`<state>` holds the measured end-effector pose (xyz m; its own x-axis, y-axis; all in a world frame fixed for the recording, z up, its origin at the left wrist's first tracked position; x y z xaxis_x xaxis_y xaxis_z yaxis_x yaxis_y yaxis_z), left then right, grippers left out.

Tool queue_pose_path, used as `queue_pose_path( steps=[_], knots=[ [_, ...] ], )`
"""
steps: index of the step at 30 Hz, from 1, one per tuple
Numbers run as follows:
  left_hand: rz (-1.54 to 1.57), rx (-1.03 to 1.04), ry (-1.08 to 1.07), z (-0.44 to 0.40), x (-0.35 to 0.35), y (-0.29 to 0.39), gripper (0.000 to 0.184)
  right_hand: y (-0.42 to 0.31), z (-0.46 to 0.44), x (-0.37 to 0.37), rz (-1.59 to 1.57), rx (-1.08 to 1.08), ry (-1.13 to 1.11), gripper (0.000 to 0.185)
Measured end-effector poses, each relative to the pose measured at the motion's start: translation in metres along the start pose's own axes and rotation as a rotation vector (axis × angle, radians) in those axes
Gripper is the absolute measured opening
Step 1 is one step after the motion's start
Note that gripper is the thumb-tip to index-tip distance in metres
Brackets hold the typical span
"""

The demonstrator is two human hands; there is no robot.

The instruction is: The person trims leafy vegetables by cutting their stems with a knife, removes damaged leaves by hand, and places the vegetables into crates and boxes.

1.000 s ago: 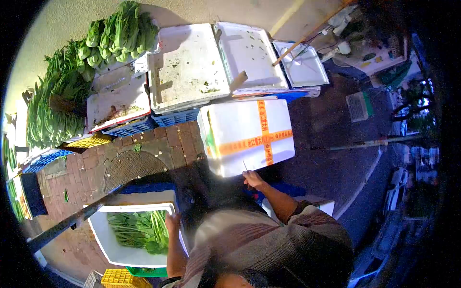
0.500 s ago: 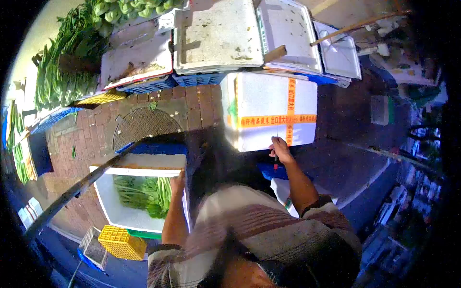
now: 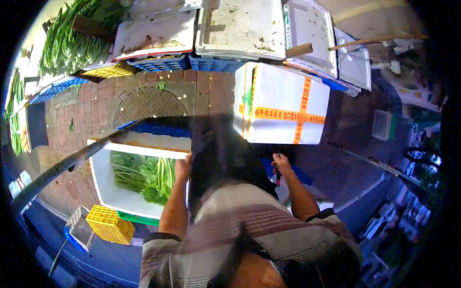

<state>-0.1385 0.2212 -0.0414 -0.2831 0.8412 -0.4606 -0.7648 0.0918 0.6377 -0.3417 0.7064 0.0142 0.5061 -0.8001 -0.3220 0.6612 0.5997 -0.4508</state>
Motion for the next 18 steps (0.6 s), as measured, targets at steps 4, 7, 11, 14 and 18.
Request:
queue_pose_path(
  steps=[4, 7, 11, 14, 18],
  knots=[
    [-0.058, -0.065, -0.049, -0.001, -0.006, 0.015, 0.059, -0.015, -0.005, -0.017, 0.018, -0.011, 0.045, 0.045],
    [-0.042, -0.121, -0.098, 0.005, 0.003, -0.001, 0.058, -0.033, 0.006, -0.027, -0.068, 0.014, 0.053, 0.044],
    [-0.064, -0.008, 0.005, 0.004, -0.006, 0.020, 0.054, -0.051, -0.002, -0.016, 0.135, 0.024, 0.004, 0.045],
    [-0.091, -0.013, 0.069, 0.008, -0.002, 0.019, 0.054, -0.078, -0.009, 0.001, 0.127, 0.083, 0.009, 0.045],
    [-0.115, -0.157, 0.030, 0.016, -0.006, 0.031, 0.056, -0.123, -0.009, 0.028, 0.109, -0.006, -0.137, 0.039]
  ],
)
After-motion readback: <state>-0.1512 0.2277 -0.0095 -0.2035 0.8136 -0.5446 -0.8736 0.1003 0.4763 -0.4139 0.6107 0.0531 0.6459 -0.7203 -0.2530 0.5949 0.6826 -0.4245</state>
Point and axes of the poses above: each hand's wrist, its own z-axis away from the middle knuckle, its own x-axis out of the palm, y = z × x, the point moved 7 cm from there along -z, towards the middle knuckle, and after that the axes turned 3 degrees about -y, right-handed, at the moved point
